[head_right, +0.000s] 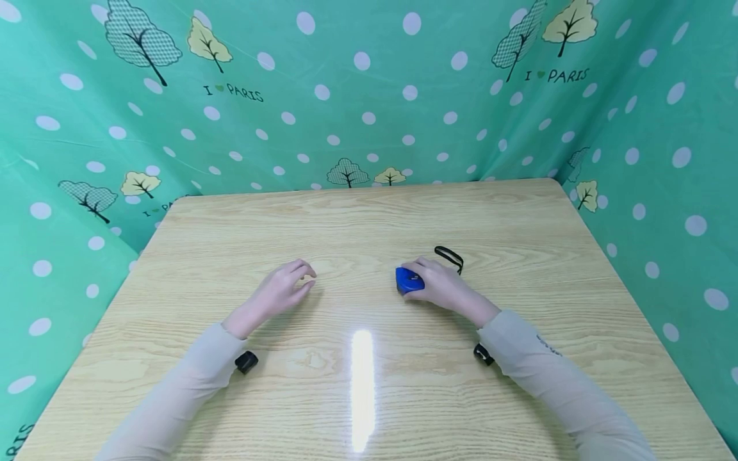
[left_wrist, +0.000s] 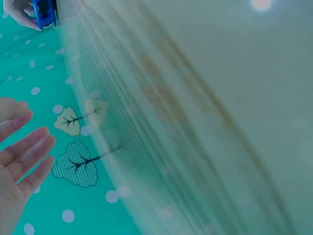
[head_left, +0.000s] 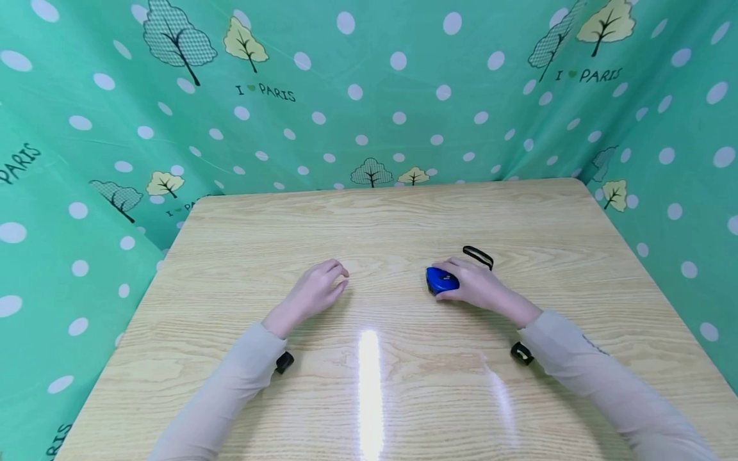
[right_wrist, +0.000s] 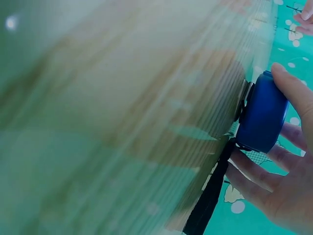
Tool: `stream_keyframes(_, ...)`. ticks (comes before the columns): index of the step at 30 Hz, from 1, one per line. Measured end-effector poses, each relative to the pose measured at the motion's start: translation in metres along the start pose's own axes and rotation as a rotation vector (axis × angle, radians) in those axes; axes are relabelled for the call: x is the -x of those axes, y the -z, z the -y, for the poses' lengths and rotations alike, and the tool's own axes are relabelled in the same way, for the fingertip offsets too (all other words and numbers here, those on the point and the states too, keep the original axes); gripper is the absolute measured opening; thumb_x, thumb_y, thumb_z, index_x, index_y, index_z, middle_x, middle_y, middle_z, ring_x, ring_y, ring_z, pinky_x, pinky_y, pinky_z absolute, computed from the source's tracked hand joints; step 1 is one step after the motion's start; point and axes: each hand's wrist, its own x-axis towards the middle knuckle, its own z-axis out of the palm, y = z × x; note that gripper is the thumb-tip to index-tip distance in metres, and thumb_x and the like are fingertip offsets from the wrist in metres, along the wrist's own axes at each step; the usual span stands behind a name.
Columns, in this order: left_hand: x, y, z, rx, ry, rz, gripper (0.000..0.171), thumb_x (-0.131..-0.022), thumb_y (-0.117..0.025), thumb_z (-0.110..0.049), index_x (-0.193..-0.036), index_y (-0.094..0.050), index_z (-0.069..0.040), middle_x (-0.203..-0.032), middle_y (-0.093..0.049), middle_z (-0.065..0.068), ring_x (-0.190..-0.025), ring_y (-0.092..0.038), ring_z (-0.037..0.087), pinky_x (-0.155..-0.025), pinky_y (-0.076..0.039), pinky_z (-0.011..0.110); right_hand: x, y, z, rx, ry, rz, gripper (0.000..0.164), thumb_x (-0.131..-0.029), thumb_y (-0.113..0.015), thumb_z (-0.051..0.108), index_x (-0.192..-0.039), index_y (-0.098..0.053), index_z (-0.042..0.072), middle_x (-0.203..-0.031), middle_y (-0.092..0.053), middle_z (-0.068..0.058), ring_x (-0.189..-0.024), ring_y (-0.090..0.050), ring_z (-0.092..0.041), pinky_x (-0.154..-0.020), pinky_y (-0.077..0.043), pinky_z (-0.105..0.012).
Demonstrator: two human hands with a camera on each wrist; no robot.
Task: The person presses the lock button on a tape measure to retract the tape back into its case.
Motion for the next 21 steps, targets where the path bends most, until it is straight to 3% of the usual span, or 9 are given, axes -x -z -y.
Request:
stream_keyframes(10, 0.004, 0.005, 0.004, -0.021, -0.011, -0.007, 0.01, -0.077, -0.064, -0.003, -0.086, -0.062, -0.001, -0.085, -0.06, 0.008, -0.078, -0.06, 0.021, -0.072, -0.052, 0.029, 0.004, 0.006, -0.002, -0.042, -0.006, -0.019, 0.062, -0.073, -0.07, 0.039, -0.122, -0.052, 0.006, -0.115, -0.051, -0.016, -0.101, -0.054, -0.03, -0.08, -0.049, -0.044)
stream_keyframes(21, 0.014, 0.014, 0.01, -0.05, 0.012, -0.002, 0.015, -0.077, -0.066, -0.006, -0.09, -0.061, 0.001, -0.089, -0.06, 0.01, -0.082, -0.059, 0.023, -0.076, -0.051, 0.032, 0.016, 0.023, -0.012, -0.094, -0.135, 0.037, 0.058, -0.086, -0.052, 0.047, -0.128, -0.046, 0.009, -0.132, -0.038, -0.021, -0.122, -0.033, -0.039, -0.09, -0.037, -0.057)
